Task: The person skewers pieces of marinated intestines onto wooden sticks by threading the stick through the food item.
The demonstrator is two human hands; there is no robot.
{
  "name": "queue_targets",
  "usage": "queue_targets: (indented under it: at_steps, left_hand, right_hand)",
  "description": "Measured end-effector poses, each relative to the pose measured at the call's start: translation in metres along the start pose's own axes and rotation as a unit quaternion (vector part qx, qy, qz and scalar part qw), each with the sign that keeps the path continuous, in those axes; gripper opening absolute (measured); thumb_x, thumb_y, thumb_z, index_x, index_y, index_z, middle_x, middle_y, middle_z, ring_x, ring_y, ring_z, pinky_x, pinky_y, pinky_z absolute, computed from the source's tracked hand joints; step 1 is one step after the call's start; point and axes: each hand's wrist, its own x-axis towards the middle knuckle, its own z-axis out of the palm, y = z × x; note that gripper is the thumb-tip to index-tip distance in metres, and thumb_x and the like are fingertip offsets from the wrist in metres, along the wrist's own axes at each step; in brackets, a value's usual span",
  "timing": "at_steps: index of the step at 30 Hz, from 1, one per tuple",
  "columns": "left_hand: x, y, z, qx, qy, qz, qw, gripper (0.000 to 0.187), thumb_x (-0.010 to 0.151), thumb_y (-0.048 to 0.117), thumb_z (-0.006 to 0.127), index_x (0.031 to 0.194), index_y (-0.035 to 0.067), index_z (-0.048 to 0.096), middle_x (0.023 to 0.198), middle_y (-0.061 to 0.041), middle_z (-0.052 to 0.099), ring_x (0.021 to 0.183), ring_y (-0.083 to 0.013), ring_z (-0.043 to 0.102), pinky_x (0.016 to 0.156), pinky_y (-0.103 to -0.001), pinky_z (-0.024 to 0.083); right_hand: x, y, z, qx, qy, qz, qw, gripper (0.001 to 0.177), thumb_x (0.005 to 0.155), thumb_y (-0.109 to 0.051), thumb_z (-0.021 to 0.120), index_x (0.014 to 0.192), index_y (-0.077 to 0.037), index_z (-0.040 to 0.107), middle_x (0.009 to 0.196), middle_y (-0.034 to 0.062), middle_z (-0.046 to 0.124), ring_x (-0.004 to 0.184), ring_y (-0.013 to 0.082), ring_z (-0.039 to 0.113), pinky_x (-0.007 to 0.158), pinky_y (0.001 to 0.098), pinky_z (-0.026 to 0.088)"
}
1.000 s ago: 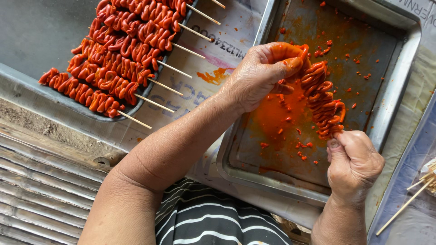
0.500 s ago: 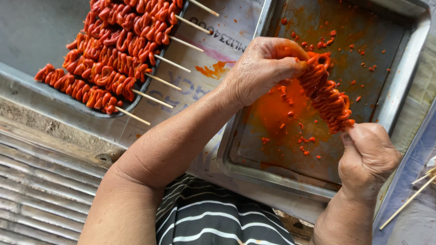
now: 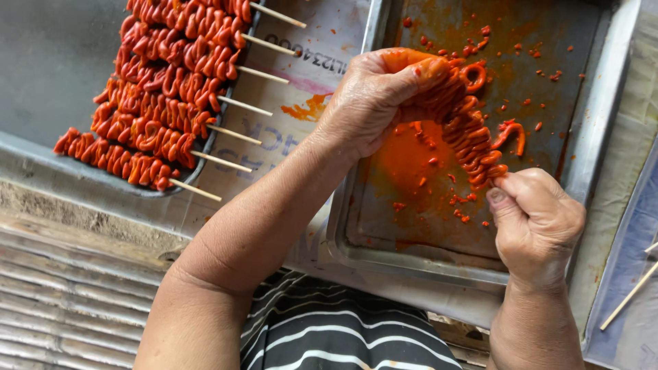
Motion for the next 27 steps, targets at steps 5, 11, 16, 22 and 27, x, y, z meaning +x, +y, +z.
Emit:
queue_targets:
  at_steps: [5, 11, 16, 22, 27]
  left_hand:
    - [-0.004, 0.005, 0.008, 0.017, 0.004, -0.003, 1.000, 0.031, 0.097, 0.017, 0.076, 0.111, -0.009, 0.069, 0.102, -0.017, 0.076, 0.092, -0.0250, 0.075, 0.086, -0.041, 0.064]
    - [-0.022, 0.021, 0.030, 0.119, -0.133, 0.082, 0.981, 0.034, 0.110, 0.022, 0.075, 0.122, -0.010, 0.071, 0.111, -0.015, 0.077, 0.100, -0.0177, 0.071, 0.095, -0.032, 0.059]
    - [-0.022, 0.013, 0.033, 0.107, -0.141, 0.117, 0.977, 0.031, 0.111, 0.024, 0.074, 0.122, -0.005, 0.071, 0.114, -0.011, 0.077, 0.105, -0.0175, 0.075, 0.099, -0.033, 0.063]
    - [-0.017, 0.002, 0.030, 0.079, -0.064, 0.094, 0.990, 0.033, 0.108, 0.023, 0.076, 0.121, -0.007, 0.071, 0.111, -0.013, 0.076, 0.102, -0.0194, 0.074, 0.095, -0.037, 0.064]
    - [-0.007, -0.002, 0.017, 0.054, 0.007, 0.042, 0.998, 0.032, 0.100, 0.022, 0.076, 0.114, -0.007, 0.071, 0.104, -0.015, 0.076, 0.094, -0.0233, 0.075, 0.088, -0.041, 0.065]
  right_hand:
    - [-0.001, -0.004, -0.004, -0.065, -0.004, -0.030, 0.997, 0.010, 0.100, 0.011, 0.075, 0.101, 0.005, 0.067, 0.088, 0.0117, 0.063, 0.075, 0.0142, 0.060, 0.065, 0.0267, 0.045]
    - [-0.004, -0.001, -0.029, 0.056, 0.032, 0.046, 0.997, 0.003, 0.101, 0.007, 0.072, 0.101, 0.007, 0.069, 0.083, 0.0104, 0.062, 0.061, 0.0119, 0.055, 0.059, 0.0260, 0.040]
    - [-0.010, 0.003, -0.028, 0.086, 0.055, 0.048, 0.994, 0.011, 0.104, 0.004, 0.075, 0.102, 0.008, 0.065, 0.087, 0.0102, 0.060, 0.062, 0.0112, 0.054, 0.060, 0.0255, 0.041]
    - [-0.004, 0.005, -0.021, -0.095, 0.010, -0.026, 0.995, 0.009, 0.104, 0.007, 0.077, 0.104, 0.006, 0.069, 0.090, 0.0137, 0.063, 0.071, 0.0190, 0.059, 0.065, 0.0278, 0.044]
    - [0.001, 0.005, -0.003, -0.150, -0.002, -0.046, 0.988, 0.013, 0.100, 0.009, 0.078, 0.099, 0.003, 0.067, 0.089, 0.0119, 0.063, 0.078, 0.0216, 0.064, 0.069, 0.0281, 0.049]
